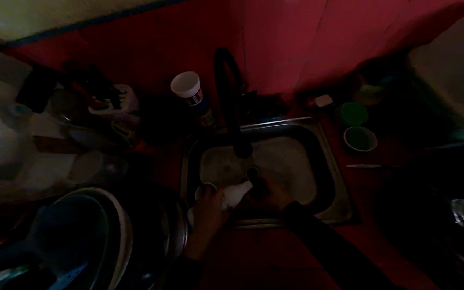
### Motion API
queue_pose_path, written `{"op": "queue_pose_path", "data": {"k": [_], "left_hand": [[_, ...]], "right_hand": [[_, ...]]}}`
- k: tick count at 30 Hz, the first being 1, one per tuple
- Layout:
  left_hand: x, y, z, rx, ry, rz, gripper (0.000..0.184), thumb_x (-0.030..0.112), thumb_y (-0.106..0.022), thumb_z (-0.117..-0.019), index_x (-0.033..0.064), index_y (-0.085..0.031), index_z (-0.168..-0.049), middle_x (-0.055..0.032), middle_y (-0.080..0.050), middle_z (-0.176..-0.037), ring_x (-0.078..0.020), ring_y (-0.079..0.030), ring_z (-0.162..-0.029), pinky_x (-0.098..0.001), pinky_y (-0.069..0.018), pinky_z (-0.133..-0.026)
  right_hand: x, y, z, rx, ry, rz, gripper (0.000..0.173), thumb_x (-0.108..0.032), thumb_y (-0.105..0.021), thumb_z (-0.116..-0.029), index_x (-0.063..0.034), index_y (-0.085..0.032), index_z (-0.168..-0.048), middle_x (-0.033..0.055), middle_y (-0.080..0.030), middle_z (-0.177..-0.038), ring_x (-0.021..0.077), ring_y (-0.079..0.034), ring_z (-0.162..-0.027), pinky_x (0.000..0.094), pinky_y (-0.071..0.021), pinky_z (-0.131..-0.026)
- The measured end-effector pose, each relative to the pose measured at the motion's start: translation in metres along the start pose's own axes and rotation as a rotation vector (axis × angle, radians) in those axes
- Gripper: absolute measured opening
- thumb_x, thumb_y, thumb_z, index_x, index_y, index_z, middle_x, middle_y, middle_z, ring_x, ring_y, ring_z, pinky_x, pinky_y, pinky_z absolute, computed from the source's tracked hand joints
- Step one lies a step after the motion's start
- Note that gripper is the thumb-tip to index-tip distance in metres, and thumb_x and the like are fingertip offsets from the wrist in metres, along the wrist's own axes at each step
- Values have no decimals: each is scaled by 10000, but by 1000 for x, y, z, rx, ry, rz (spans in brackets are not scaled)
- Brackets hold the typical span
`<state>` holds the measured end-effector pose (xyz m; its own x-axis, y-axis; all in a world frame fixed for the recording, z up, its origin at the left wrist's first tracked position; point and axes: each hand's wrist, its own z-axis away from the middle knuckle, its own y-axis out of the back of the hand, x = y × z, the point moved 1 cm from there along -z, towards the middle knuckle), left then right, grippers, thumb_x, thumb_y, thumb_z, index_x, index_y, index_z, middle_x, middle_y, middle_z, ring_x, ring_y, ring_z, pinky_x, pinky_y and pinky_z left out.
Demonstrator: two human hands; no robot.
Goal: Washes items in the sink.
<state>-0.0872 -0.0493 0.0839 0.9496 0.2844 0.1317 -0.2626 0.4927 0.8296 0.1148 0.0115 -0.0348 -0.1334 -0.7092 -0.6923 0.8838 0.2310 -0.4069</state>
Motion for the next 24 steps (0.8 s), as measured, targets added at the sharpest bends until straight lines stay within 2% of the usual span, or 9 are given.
{"op": "queue_pose_path", "data": {"k": [2, 5, 6, 8, 12, 15, 18, 21, 24], "left_hand": [[2, 5, -3, -1, 4, -51, 708, 426, -796, -858, 211, -533, -1480, -199, -481, -1491, -397, -589, -1234, -547, -520, -986], [4, 12, -6, 11, 1, -116, 712, 371, -823, -838, 224, -538, -1474, -190, -482, -1493, -409, -576, -1244, -562, -505, -993], [4, 15, -6, 20, -1, -123, 702, 349, -829, -834, 223, -548, -1465, -193, -479, -1497, -412, -575, -1244, -567, -502, -993], [3, 19, -6, 39, -6, -127, 671, 314, -825, -841, 224, -564, -1453, -202, -471, -1506, -425, -571, -1241, -579, -494, -996], [3, 30, -7, 53, 19, -191, 693, 378, -803, -862, 241, -530, -1485, -211, -438, -1536, -428, -565, -1256, -573, -495, -996], [0, 35, -8, 117, 9, -209, 704, 338, -842, -827, 250, -555, -1464, -203, -499, -1479, -421, -605, -1193, -575, -521, -952], [0, 44, -5, 126, 16, -226, 704, 310, -839, -827, 257, -553, -1468, -200, -515, -1459, -421, -605, -1185, -585, -516, -949], [0, 52, -1, 144, 24, -244, 736, 337, -854, -816, 260, -543, -1479, -192, -508, -1472, -415, -589, -1215, -588, -492, -987], [1, 56, 3, 186, 9, -243, 747, 344, -873, -799, 256, -554, -1469, -206, -522, -1444, -430, -596, -1196, -597, -505, -959]], "right_hand": [[2, -3, -8, 4, -127, -342, 351, -390, -513, -1029, -104, -610, -1208, 68, -660, -1019, 179, -661, -903, 362, -578, -810], [-9, -11, -14, 45, -192, -487, 285, -368, -485, -1024, -110, -595, -1075, 60, -627, -900, 181, -633, -795, 362, -566, -719], [-14, -15, -13, 43, -188, -482, 257, -339, -449, -1028, -116, -577, -1032, 49, -609, -861, 163, -616, -753, 339, -555, -682], [-23, -18, -4, 55, -162, -419, 206, -244, -427, -1029, -93, -565, -1049, 58, -607, -870, 154, -611, -750, 325, -546, -675], [-23, -16, -1, 85, -159, -217, 180, -88, -547, -985, -23, -585, -1148, 99, -624, -971, 171, -629, -826, 320, -559, -719], [-23, -16, -4, 35, -144, -177, 250, -122, -597, -1004, -32, -591, -1237, 89, -652, -1050, 157, -658, -896, 302, -576, -786], [-15, -14, -20, 42, -188, -248, 358, -144, -657, -978, -65, -542, -1308, 101, -665, -1044, 178, -682, -863, 321, -597, -743], [-22, -17, -16, 73, -233, -199, 335, -225, -676, -979, -68, -599, -1265, 90, -682, -1000, 167, -684, -808, 303, -591, -693], [-30, -24, -9, 74, -242, -150, 312, -275, -644, -992, -56, -636, -1215, 89, -677, -1013, 180, -681, -840, 329, -595, -726]]}}
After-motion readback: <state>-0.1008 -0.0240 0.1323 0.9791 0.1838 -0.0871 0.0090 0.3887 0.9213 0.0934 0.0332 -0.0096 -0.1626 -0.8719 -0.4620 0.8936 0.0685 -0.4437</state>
